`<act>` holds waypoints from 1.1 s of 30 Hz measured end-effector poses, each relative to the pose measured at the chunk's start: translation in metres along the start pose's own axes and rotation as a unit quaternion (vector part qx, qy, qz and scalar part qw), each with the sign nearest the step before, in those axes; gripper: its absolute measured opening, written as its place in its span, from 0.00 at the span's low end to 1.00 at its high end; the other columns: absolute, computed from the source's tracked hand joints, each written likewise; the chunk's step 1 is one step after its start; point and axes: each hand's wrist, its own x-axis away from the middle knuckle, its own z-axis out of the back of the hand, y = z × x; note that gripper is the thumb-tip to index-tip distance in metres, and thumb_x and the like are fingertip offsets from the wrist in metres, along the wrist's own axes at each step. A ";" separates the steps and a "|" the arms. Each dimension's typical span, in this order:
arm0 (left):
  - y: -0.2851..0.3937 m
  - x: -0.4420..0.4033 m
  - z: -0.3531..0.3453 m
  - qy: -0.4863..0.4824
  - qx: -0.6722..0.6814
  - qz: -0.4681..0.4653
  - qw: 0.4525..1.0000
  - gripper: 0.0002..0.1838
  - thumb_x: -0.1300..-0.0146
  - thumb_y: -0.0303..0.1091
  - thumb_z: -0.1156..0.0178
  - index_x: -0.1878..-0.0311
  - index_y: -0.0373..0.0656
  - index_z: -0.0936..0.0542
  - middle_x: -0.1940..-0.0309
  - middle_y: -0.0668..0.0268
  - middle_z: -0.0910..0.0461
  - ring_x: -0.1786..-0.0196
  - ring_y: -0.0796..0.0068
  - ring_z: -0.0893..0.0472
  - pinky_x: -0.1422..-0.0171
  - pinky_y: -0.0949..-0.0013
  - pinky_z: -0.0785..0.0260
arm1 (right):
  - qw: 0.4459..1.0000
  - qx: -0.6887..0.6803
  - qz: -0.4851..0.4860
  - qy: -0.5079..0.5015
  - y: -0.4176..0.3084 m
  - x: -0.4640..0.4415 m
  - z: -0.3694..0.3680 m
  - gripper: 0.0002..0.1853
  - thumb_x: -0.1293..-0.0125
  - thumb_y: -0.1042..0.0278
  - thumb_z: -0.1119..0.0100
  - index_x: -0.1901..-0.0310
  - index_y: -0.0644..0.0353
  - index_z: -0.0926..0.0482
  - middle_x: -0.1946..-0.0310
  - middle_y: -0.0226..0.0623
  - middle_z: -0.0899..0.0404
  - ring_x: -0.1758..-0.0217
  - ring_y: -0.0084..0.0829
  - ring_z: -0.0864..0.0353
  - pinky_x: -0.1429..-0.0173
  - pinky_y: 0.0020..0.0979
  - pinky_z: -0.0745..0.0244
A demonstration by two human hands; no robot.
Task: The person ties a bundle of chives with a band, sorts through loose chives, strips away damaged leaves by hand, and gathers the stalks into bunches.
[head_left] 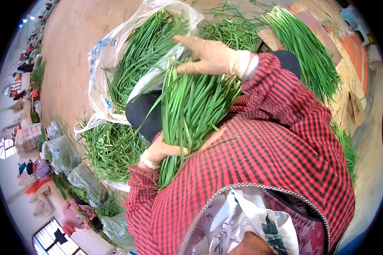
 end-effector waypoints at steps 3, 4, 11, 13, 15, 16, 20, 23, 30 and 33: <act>-0.012 0.007 0.017 -0.036 -0.027 0.036 0.998 0.38 0.56 0.28 0.23 0.40 0.40 0.29 0.51 0.68 0.22 0.47 0.74 0.25 0.39 0.66 0.33 | 0.982 -0.105 -0.106 -0.118 0.028 -0.004 -0.006 0.28 0.36 0.48 0.42 0.43 0.62 0.26 0.55 0.45 0.19 0.51 0.40 0.21 0.43 0.37 0.29; -0.015 0.009 0.019 -0.035 -0.026 0.037 0.998 0.38 0.56 0.28 0.23 0.40 0.40 0.29 0.51 0.68 0.22 0.47 0.74 0.25 0.39 0.66 0.33 | 0.973 -0.154 -0.092 -0.145 0.045 0.000 -0.010 0.24 0.36 0.49 0.43 0.47 0.61 0.22 0.61 0.42 0.16 0.57 0.37 0.18 0.47 0.37 0.27; -0.010 0.014 0.021 -0.011 -0.047 0.019 0.999 0.41 0.56 0.29 0.23 0.37 0.40 0.31 0.46 0.66 0.24 0.45 0.73 0.25 0.37 0.66 0.34 | 0.965 -0.020 -0.260 -0.027 0.124 0.023 0.037 0.22 0.39 0.53 0.37 0.52 0.64 0.20 0.60 0.39 0.17 0.57 0.30 0.19 0.47 0.32 0.26; -0.007 0.010 0.020 -0.011 -0.049 0.004 0.999 0.40 0.56 0.29 0.23 0.37 0.39 0.31 0.47 0.67 0.23 0.46 0.73 0.25 0.38 0.66 0.33 | 0.968 -0.198 -0.153 -0.004 0.101 0.037 0.033 0.18 0.36 0.57 0.38 0.49 0.59 0.22 0.57 0.32 0.20 0.53 0.26 0.22 0.45 0.27 0.26; 0.000 0.006 0.016 -0.020 -0.048 0.001 0.999 0.36 0.55 0.29 0.24 0.40 0.38 0.28 0.50 0.68 0.22 0.48 0.75 0.25 0.39 0.68 0.33 | 0.990 -0.133 0.012 -0.041 0.056 0.037 0.033 0.21 0.39 0.55 0.36 0.48 0.58 0.22 0.53 0.37 0.22 0.45 0.32 0.25 0.39 0.31 0.30; 0.003 0.005 0.015 -0.020 -0.048 0.003 0.999 0.36 0.55 0.29 0.24 0.40 0.38 0.28 0.50 0.68 0.22 0.48 0.75 0.25 0.39 0.68 0.33 | 0.989 -0.110 0.089 -0.042 0.039 0.037 0.027 0.22 0.40 0.53 0.36 0.51 0.60 0.21 0.53 0.42 0.22 0.45 0.36 0.24 0.37 0.34 0.32; 0.018 0.007 0.006 -0.039 -0.082 0.014 0.996 0.30 0.53 0.28 0.25 0.45 0.38 0.24 0.53 0.68 0.20 0.50 0.78 0.24 0.41 0.69 0.32 | 0.989 0.024 0.144 -0.023 0.037 0.036 0.008 0.10 0.39 0.65 0.44 0.60 0.60 0.20 0.61 0.39 0.23 0.55 0.42 0.23 0.48 0.40 0.27; 0.020 0.015 0.006 -0.020 -0.115 0.010 0.993 0.31 0.56 0.28 0.24 0.47 0.40 0.26 0.59 0.70 0.21 0.56 0.77 0.24 0.48 0.69 0.31 | 0.981 0.189 0.012 0.037 0.073 0.036 0.014 0.10 0.39 0.63 0.47 0.67 0.62 0.23 0.67 0.41 0.24 0.61 0.44 0.21 0.55 0.43 0.24; 0.022 0.008 0.005 -0.006 -0.114 0.014 0.993 0.27 0.55 0.26 0.25 0.49 0.40 0.23 0.59 0.70 0.20 0.55 0.78 0.24 0.46 0.70 0.31 | 0.989 -0.130 0.016 -0.073 0.063 0.044 0.019 0.24 0.39 0.47 0.38 0.51 0.60 0.21 0.46 0.41 0.24 0.43 0.36 0.26 0.38 0.38 0.32; 0.018 0.004 0.007 0.009 -0.211 -0.006 0.978 0.29 0.53 0.26 0.27 0.45 0.40 0.24 0.55 0.71 0.20 0.52 0.78 0.25 0.42 0.70 0.33 | 0.955 -0.246 -0.020 -0.162 0.059 0.043 -0.007 0.15 0.36 0.57 0.40 0.58 0.62 0.19 0.68 0.34 0.18 0.59 0.26 0.22 0.48 0.31 0.30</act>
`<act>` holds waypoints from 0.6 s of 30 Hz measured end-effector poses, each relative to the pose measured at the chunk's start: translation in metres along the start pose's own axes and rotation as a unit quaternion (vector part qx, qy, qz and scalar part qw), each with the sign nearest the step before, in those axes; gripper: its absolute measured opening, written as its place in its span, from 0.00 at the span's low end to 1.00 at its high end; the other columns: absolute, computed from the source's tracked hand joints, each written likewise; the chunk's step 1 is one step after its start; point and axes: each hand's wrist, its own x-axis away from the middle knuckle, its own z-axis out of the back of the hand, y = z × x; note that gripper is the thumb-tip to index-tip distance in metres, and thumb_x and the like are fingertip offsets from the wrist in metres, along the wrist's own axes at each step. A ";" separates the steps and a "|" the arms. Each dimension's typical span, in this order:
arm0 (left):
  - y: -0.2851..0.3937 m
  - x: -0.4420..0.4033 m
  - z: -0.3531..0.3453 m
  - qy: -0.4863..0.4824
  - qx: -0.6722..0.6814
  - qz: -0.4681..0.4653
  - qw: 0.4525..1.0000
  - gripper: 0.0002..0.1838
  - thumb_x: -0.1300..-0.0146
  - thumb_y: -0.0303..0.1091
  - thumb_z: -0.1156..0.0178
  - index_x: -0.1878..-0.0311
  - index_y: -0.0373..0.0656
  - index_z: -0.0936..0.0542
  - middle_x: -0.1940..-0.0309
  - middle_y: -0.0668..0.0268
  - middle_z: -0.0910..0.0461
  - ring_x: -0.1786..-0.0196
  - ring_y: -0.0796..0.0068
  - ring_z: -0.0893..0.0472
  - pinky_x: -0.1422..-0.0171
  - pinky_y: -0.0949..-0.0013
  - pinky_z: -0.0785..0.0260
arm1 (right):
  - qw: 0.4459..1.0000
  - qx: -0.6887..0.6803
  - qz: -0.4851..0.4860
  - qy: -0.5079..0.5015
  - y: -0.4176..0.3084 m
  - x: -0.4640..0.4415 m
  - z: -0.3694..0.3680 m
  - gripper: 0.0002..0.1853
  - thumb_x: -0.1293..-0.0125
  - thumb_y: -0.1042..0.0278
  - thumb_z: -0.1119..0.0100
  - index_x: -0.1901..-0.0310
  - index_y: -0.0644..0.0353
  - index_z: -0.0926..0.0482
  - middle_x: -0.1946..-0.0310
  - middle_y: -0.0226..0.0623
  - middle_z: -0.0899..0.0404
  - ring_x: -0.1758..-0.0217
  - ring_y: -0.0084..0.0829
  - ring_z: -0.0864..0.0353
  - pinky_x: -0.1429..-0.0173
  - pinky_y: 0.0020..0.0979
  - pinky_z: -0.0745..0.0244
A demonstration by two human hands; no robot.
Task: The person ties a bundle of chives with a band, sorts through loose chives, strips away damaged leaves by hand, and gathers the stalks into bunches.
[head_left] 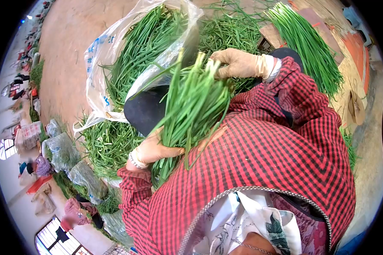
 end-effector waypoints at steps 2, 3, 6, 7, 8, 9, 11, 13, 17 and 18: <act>0.013 0.004 -0.004 -0.003 -0.015 0.006 1.000 0.35 0.53 0.27 0.28 0.39 0.39 0.29 0.51 0.67 0.21 0.48 0.76 0.26 0.39 0.69 0.35 | 0.998 -0.019 -0.051 -0.030 0.010 0.003 0.008 0.14 0.37 0.61 0.39 0.58 0.63 0.20 0.66 0.35 0.20 0.58 0.27 0.23 0.49 0.30 0.29; 0.019 0.005 -0.005 -0.008 -0.029 0.010 0.999 0.41 0.53 0.27 0.28 0.33 0.38 0.35 0.46 0.64 0.23 0.45 0.75 0.27 0.37 0.69 0.36 | 0.992 -0.036 -0.104 -0.059 0.009 0.004 0.011 0.12 0.37 0.64 0.39 0.58 0.65 0.21 0.63 0.36 0.22 0.57 0.27 0.23 0.50 0.29 0.28; 0.004 0.004 -0.003 0.009 -0.025 0.012 1.000 0.39 0.53 0.27 0.28 0.35 0.39 0.32 0.47 0.65 0.22 0.46 0.76 0.26 0.37 0.69 0.35 | 0.997 0.030 -0.069 -0.028 0.008 0.011 0.011 0.12 0.36 0.64 0.40 0.58 0.65 0.22 0.69 0.34 0.22 0.62 0.26 0.24 0.55 0.30 0.28; -0.003 0.002 -0.001 0.020 -0.025 -0.008 0.999 0.36 0.53 0.27 0.27 0.38 0.38 0.29 0.48 0.68 0.21 0.47 0.77 0.25 0.37 0.69 0.35 | 0.996 0.043 -0.081 -0.011 0.007 0.015 0.012 0.12 0.36 0.63 0.40 0.59 0.65 0.22 0.69 0.35 0.23 0.63 0.26 0.25 0.56 0.31 0.28; -0.004 0.000 0.001 0.019 -0.064 -0.003 0.998 0.37 0.54 0.27 0.27 0.38 0.38 0.29 0.49 0.68 0.21 0.47 0.78 0.25 0.37 0.70 0.35 | 0.996 0.071 -0.049 0.028 0.011 0.017 0.008 0.13 0.36 0.61 0.39 0.60 0.64 0.22 0.70 0.35 0.23 0.64 0.27 0.25 0.56 0.30 0.28; -0.004 -0.002 0.002 0.017 -0.063 -0.003 0.998 0.37 0.54 0.27 0.27 0.38 0.38 0.29 0.49 0.68 0.21 0.47 0.78 0.25 0.37 0.70 0.35 | 0.996 0.071 -0.051 0.028 0.013 0.018 0.012 0.13 0.36 0.61 0.39 0.60 0.64 0.22 0.70 0.35 0.23 0.64 0.27 0.25 0.56 0.30 0.28; -0.001 0.001 0.001 0.033 -0.154 -0.059 0.986 0.43 0.53 0.33 0.29 0.32 0.42 0.36 0.49 0.58 0.20 0.47 0.69 0.22 0.41 0.67 0.31 | 0.973 0.178 -0.074 0.125 0.022 0.018 0.027 0.13 0.36 0.60 0.38 0.59 0.62 0.22 0.69 0.36 0.23 0.64 0.28 0.25 0.56 0.31 0.27; 0.016 0.008 -0.001 0.036 -0.151 0.015 0.988 0.40 0.53 0.28 0.27 0.34 0.42 0.32 0.51 0.68 0.19 0.51 0.79 0.23 0.40 0.71 0.32 | 0.904 0.297 -0.143 0.271 0.038 0.026 0.056 0.15 0.34 0.57 0.41 0.57 0.60 0.20 0.65 0.37 0.19 0.59 0.30 0.20 0.54 0.31 0.26; 0.023 0.014 -0.002 0.043 -0.259 0.003 0.965 0.41 0.51 0.32 0.30 0.32 0.46 0.34 0.55 0.62 0.17 0.54 0.73 0.18 0.46 0.68 0.28 | 0.902 0.323 -0.224 0.180 0.028 0.024 0.100 0.31 0.38 0.45 0.39 0.44 0.64 0.25 0.47 0.49 0.23 0.42 0.39 0.25 0.38 0.35 0.31; 0.033 0.013 -0.006 0.056 -0.348 0.008 0.936 0.40 0.50 0.35 0.32 0.32 0.49 0.35 0.57 0.58 0.17 0.56 0.65 0.17 0.49 0.65 0.27 | 0.926 0.297 -0.178 0.153 0.013 0.016 0.090 0.37 0.39 0.43 0.38 0.39 0.66 0.30 0.41 0.51 0.28 0.36 0.41 0.30 0.33 0.35 0.36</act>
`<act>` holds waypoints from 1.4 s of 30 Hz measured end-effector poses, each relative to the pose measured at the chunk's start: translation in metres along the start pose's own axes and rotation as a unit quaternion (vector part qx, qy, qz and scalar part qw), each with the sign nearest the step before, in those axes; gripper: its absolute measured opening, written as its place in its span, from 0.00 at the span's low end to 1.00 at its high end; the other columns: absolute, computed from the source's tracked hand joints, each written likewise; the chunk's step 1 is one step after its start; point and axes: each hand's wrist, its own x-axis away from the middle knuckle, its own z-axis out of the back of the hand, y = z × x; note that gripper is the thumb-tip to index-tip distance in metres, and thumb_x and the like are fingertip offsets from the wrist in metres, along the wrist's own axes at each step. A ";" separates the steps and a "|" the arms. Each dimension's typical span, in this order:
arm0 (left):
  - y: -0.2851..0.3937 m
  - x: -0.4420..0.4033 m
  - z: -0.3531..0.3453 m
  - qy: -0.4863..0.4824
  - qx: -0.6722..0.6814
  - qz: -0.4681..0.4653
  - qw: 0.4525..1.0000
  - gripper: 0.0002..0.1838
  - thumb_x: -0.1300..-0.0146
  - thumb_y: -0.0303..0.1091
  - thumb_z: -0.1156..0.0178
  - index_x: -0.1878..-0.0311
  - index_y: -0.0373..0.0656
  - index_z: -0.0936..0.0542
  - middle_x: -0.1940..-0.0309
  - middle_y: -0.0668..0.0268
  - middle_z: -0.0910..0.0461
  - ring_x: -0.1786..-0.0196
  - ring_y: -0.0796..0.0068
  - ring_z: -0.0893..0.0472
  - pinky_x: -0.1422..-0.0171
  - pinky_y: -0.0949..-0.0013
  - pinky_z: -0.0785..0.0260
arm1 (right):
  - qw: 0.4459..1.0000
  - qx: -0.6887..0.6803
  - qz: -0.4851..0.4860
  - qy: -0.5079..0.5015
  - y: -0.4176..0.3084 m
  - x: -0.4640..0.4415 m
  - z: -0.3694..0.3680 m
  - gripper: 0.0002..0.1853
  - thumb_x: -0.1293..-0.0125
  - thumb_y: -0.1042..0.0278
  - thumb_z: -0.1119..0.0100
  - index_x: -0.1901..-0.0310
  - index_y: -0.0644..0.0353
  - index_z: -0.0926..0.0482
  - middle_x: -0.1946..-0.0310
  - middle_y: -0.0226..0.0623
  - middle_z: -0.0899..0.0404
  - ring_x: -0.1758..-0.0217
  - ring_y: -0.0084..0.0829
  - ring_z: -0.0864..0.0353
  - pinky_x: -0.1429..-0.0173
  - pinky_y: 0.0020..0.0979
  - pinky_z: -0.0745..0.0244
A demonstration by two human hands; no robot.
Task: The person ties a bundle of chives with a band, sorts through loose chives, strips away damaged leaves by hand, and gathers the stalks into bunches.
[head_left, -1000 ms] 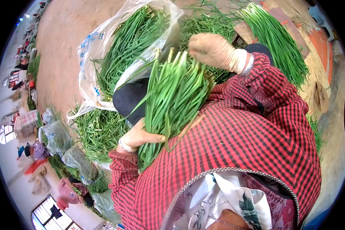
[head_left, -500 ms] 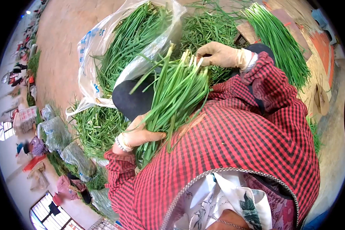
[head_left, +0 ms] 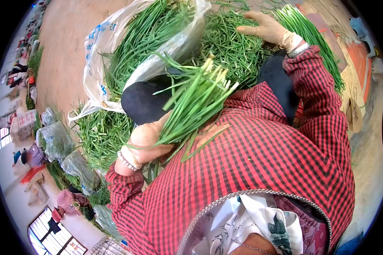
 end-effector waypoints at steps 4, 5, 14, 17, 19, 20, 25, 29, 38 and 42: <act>0.012 -0.010 -0.001 0.026 -0.147 -0.009 0.989 0.39 0.47 0.45 0.36 0.30 0.56 0.37 0.62 0.50 0.18 0.61 0.50 0.18 0.57 0.58 0.25 | 0.964 -0.091 0.133 -0.210 -0.109 0.012 0.002 0.52 0.44 0.39 0.35 0.30 0.70 0.47 0.30 0.57 0.45 0.26 0.44 0.45 0.24 0.35 0.49; 0.015 -0.011 -0.002 0.037 -0.173 -0.018 0.984 0.40 0.47 0.46 0.36 0.30 0.55 0.37 0.62 0.50 0.18 0.61 0.51 0.18 0.57 0.57 0.26 | 0.946 -0.105 0.176 -0.252 -0.122 0.013 -0.011 0.54 0.45 0.39 0.35 0.29 0.70 0.49 0.29 0.58 0.47 0.25 0.44 0.46 0.24 0.35 0.50; 0.003 -0.004 -0.010 0.038 -0.284 -0.008 0.958 0.48 0.54 0.49 0.32 0.28 0.56 0.41 0.63 0.55 0.20 0.65 0.55 0.18 0.62 0.57 0.26 | 0.943 -0.153 0.241 -0.173 -0.138 0.045 -0.089 0.15 0.36 0.53 0.45 0.56 0.53 0.20 0.66 0.41 0.19 0.59 0.43 0.19 0.54 0.40 0.26; -0.006 -0.003 -0.013 0.062 -0.275 -0.012 0.959 0.51 0.58 0.41 0.29 0.27 0.57 0.42 0.64 0.57 0.21 0.65 0.56 0.18 0.63 0.58 0.26 | 0.974 -0.090 0.182 -0.102 -0.117 0.041 -0.072 0.09 0.35 0.61 0.43 0.61 0.57 0.22 0.71 0.38 0.20 0.68 0.37 0.19 0.62 0.32 0.24; -0.010 -0.002 -0.015 0.073 -0.266 -0.012 0.961 0.55 0.63 0.34 0.28 0.27 0.57 0.43 0.64 0.59 0.22 0.65 0.57 0.18 0.63 0.58 0.26 | 0.978 -0.151 0.131 -0.056 -0.091 0.035 -0.057 0.10 0.32 0.63 0.44 0.60 0.61 0.22 0.70 0.35 0.19 0.65 0.27 0.20 0.59 0.29 0.23; -0.014 -0.002 -0.017 0.106 -0.272 -0.018 0.956 0.55 0.64 0.32 0.29 0.27 0.58 0.43 0.64 0.60 0.22 0.65 0.58 0.19 0.64 0.59 0.26 | 0.970 -0.209 0.121 -0.027 -0.073 0.030 -0.055 0.10 0.31 0.63 0.44 0.59 0.62 0.22 0.69 0.33 0.20 0.63 0.23 0.21 0.55 0.26 0.25; -0.024 0.002 -0.019 0.190 -0.346 -0.019 0.919 0.56 0.66 0.27 0.33 0.27 0.59 0.43 0.64 0.65 0.24 0.66 0.62 0.19 0.67 0.62 0.26 | 0.991 -0.109 -0.038 0.063 0.016 0.012 -0.033 0.16 0.31 0.58 0.44 0.53 0.63 0.21 0.60 0.34 0.18 0.57 0.24 0.22 0.51 0.26 0.27; -0.027 0.004 -0.019 0.207 -0.391 -0.012 0.897 0.54 0.65 0.27 0.34 0.27 0.59 0.42 0.63 0.67 0.24 0.67 0.64 0.20 0.69 0.62 0.27 | 0.989 0.047 -0.064 -0.121 0.023 0.014 -0.031 0.22 0.34 0.50 0.42 0.53 0.64 0.20 0.59 0.39 0.17 0.56 0.29 0.20 0.50 0.31 0.26; -0.013 -0.006 -0.018 0.204 -0.431 -0.052 0.877 0.46 0.56 0.27 0.39 0.28 0.59 0.39 0.63 0.67 0.23 0.72 0.68 0.21 0.73 0.66 0.28 | 0.980 -0.054 0.074 -0.177 -0.100 0.014 -0.089 0.20 0.40 0.51 0.42 0.53 0.55 0.21 0.64 0.46 0.17 0.56 0.45 0.19 0.51 0.40 0.26; -0.025 -0.005 -0.024 0.244 -0.434 -0.086 0.863 0.42 0.53 0.27 0.42 0.29 0.59 0.38 0.63 0.68 0.23 0.74 0.70 0.22 0.75 0.67 0.28 | 0.985 -0.097 0.085 -0.112 -0.074 0.023 -0.089 0.11 0.40 0.62 0.47 0.57 0.50 0.20 0.67 0.39 0.17 0.63 0.42 0.18 0.55 0.39 0.24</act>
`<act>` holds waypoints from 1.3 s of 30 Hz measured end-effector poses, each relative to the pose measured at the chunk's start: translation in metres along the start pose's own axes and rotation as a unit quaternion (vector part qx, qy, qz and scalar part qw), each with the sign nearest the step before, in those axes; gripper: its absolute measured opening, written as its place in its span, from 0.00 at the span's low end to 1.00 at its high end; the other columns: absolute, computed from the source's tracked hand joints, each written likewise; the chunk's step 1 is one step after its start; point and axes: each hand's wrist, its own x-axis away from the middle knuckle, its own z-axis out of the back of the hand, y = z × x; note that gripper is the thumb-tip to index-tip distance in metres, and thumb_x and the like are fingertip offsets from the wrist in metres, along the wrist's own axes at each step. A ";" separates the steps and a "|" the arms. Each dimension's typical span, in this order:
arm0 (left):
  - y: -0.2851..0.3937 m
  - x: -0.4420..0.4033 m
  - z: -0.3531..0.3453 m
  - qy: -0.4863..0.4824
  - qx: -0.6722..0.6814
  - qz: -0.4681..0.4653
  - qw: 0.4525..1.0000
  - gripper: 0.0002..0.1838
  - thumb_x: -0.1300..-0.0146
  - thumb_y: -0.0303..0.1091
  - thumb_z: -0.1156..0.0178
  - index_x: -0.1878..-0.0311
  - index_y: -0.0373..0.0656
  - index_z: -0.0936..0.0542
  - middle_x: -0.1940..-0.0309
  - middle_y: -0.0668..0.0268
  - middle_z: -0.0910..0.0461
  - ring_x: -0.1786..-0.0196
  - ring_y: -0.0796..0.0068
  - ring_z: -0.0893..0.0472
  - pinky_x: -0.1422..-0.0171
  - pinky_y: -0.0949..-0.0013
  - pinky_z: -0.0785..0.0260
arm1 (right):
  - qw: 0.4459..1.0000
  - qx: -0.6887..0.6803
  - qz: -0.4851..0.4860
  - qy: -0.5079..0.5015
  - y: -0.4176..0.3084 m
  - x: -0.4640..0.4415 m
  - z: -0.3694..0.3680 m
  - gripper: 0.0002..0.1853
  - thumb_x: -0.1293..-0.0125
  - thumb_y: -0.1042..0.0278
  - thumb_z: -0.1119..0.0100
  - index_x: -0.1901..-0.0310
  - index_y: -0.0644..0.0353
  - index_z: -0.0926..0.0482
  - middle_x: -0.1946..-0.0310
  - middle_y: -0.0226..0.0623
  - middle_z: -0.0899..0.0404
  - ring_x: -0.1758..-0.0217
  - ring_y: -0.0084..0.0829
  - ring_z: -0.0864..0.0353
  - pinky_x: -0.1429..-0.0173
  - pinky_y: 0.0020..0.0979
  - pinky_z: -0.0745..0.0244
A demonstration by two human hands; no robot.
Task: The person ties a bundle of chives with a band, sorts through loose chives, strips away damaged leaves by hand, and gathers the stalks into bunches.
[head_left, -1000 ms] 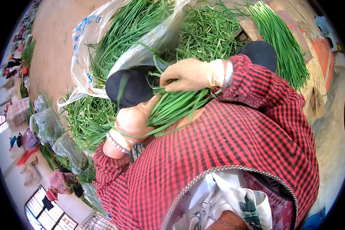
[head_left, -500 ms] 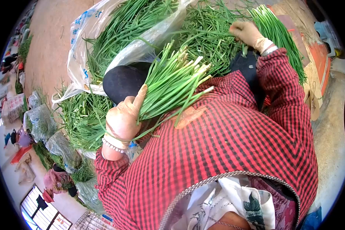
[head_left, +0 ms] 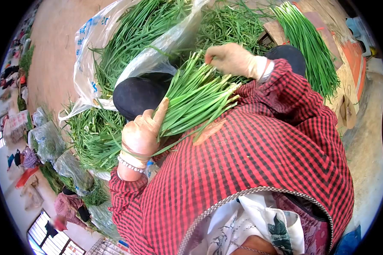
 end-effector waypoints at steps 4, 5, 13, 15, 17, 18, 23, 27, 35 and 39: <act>-0.002 0.001 -0.002 0.013 0.017 0.000 1.000 0.42 0.53 0.27 0.42 0.29 0.59 0.37 0.61 0.69 0.23 0.73 0.71 0.22 0.75 0.67 0.28 | 0.975 0.165 -0.146 0.018 0.050 0.007 0.042 0.14 0.38 0.59 0.45 0.52 0.49 0.19 0.59 0.39 0.17 0.54 0.38 0.18 0.47 0.36 0.25; -0.003 0.000 -0.003 0.022 0.022 -0.005 0.999 0.41 0.53 0.27 0.42 0.30 0.59 0.36 0.61 0.69 0.23 0.74 0.72 0.22 0.75 0.67 0.28 | 0.961 0.213 -0.176 -0.017 0.055 0.009 0.051 0.16 0.37 0.56 0.43 0.49 0.49 0.19 0.53 0.41 0.18 0.48 0.38 0.20 0.44 0.36 0.26; -0.001 -0.013 0.001 0.078 0.002 -0.086 0.993 0.38 0.52 0.27 0.43 0.33 0.60 0.32 0.61 0.73 0.23 0.75 0.77 0.25 0.76 0.73 0.29 | 0.984 -0.096 0.092 -0.117 -0.010 -0.019 0.025 0.34 0.37 0.36 0.45 0.44 0.62 0.23 0.46 0.46 0.23 0.41 0.38 0.26 0.37 0.34 0.33; -0.002 -0.007 0.002 0.080 0.010 -0.073 0.994 0.36 0.52 0.27 0.43 0.35 0.61 0.30 0.60 0.74 0.23 0.74 0.77 0.25 0.75 0.73 0.28 | 0.953 -0.099 0.010 -0.286 -0.008 -0.019 0.020 0.29 0.33 0.41 0.46 0.49 0.64 0.21 0.58 0.43 0.18 0.52 0.34 0.21 0.46 0.32 0.27; -0.007 0.003 -0.005 0.067 0.019 -0.066 0.995 0.35 0.52 0.28 0.42 0.36 0.61 0.28 0.60 0.74 0.22 0.73 0.77 0.24 0.73 0.73 0.28 | 0.953 -0.086 -0.006 -0.290 -0.002 -0.006 0.029 0.26 0.32 0.45 0.46 0.51 0.65 0.20 0.59 0.42 0.18 0.55 0.32 0.22 0.48 0.33 0.27; -0.007 0.006 -0.005 0.052 0.041 -0.056 0.996 0.35 0.51 0.28 0.42 0.36 0.62 0.28 0.59 0.73 0.22 0.72 0.77 0.23 0.72 0.73 0.28 | 0.964 -0.094 -0.001 -0.249 -0.001 0.002 0.035 0.22 0.31 0.50 0.46 0.54 0.64 0.20 0.68 0.37 0.19 0.65 0.27 0.23 0.59 0.30 0.26; -0.006 0.003 -0.009 0.077 0.042 -0.051 0.995 0.35 0.51 0.28 0.42 0.35 0.62 0.29 0.58 0.73 0.22 0.71 0.76 0.23 0.72 0.72 0.28 | 0.978 -0.182 -0.049 -0.088 0.014 0.032 0.077 0.12 0.33 0.60 0.40 0.62 0.61 0.19 0.78 0.21 0.28 0.78 0.13 0.34 0.75 0.20 0.38; -0.005 0.000 -0.003 0.033 0.038 -0.056 0.997 0.46 0.65 0.34 0.31 0.33 0.59 0.31 0.52 0.71 0.22 0.67 0.71 0.21 0.67 0.68 0.28 | 0.988 0.038 -0.097 0.112 0.071 0.020 0.095 0.17 0.36 0.53 0.41 0.58 0.60 0.18 0.67 0.37 0.17 0.62 0.31 0.20 0.54 0.33 0.26; -0.006 0.003 -0.007 0.044 0.009 -0.059 0.997 0.41 0.59 0.32 0.34 0.34 0.59 0.30 0.53 0.72 0.22 0.66 0.72 0.20 0.66 0.69 0.28 | 0.986 -0.011 0.059 -0.159 -0.019 -0.014 0.040 0.23 0.35 0.49 0.43 0.52 0.62 0.19 0.56 0.44 0.19 0.50 0.41 0.21 0.45 0.35 0.27; -0.007 0.010 -0.008 0.030 0.037 -0.047 0.998 0.48 0.67 0.32 0.30 0.33 0.58 0.31 0.53 0.70 0.21 0.63 0.69 0.19 0.62 0.66 0.27 | 0.985 0.063 0.130 -0.096 -0.020 -0.013 0.023 0.15 0.35 0.54 0.46 0.62 0.56 0.18 0.68 0.43 0.20 0.64 0.46 0.20 0.57 0.40 0.25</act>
